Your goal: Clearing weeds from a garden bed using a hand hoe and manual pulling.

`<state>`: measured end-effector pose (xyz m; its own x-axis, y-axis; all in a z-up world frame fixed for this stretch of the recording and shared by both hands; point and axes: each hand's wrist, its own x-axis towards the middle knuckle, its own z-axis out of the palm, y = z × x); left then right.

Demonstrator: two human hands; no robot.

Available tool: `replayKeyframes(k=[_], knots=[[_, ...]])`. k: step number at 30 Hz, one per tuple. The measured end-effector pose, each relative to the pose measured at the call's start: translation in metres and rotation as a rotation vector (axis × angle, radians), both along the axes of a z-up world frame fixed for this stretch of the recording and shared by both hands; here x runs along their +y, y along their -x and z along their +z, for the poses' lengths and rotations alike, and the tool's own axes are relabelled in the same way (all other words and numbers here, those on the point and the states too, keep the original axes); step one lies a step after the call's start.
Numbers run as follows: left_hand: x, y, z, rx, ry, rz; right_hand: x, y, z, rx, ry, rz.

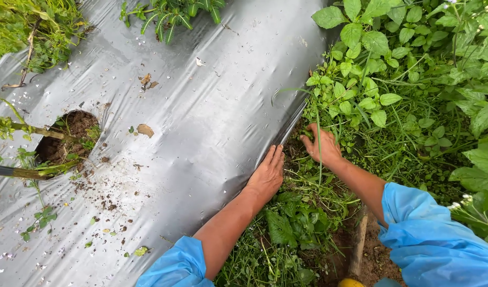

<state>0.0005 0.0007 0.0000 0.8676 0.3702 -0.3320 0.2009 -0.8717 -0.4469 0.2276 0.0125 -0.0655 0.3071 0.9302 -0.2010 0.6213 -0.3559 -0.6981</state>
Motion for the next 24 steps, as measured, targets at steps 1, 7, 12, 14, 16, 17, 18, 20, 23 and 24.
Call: replayKeyframes(k=[1, 7, 12, 14, 16, 17, 18, 20, 23, 24], knots=[[0.000, -0.001, 0.000, -0.004, -0.004, 0.001, 0.002, 0.007, 0.006, -0.118, 0.024, 0.056], [0.002, -0.001, -0.004, -0.011, -0.021, -0.002, 0.021, 0.011, -0.014, -0.271, 0.016, 0.113], [0.003, -0.001, -0.010, -0.021, -0.023, -0.011, 0.003, -0.004, -0.070, -0.361, 0.162, 0.167], [0.002, 0.000, -0.008, -0.019, -0.002, -0.001, -0.008, -0.003, -0.065, -0.331, 0.153, 0.129], [0.002, 0.001, -0.008, -0.020, 0.007, 0.001, -0.006, 0.001, -0.031, -0.277, 0.125, 0.090], [0.002, 0.001, -0.008, -0.018, 0.014, 0.003, -0.004, 0.003, -0.014, -0.221, 0.096, 0.051], [0.003, 0.002, -0.008, -0.015, 0.012, 0.004, 0.001, 0.003, -0.012, -0.219, 0.093, 0.051], [0.003, 0.002, -0.010, -0.033, -0.055, -0.035, 0.011, 0.005, -0.009, -0.204, 0.054, -0.011], [0.002, 0.000, -0.004, -0.016, -0.002, -0.009, 0.047, -0.020, -0.083, -0.180, 0.060, -0.074], [0.003, 0.001, -0.004, -0.015, -0.001, -0.009, 0.044, -0.021, -0.085, -0.179, 0.062, -0.074]])
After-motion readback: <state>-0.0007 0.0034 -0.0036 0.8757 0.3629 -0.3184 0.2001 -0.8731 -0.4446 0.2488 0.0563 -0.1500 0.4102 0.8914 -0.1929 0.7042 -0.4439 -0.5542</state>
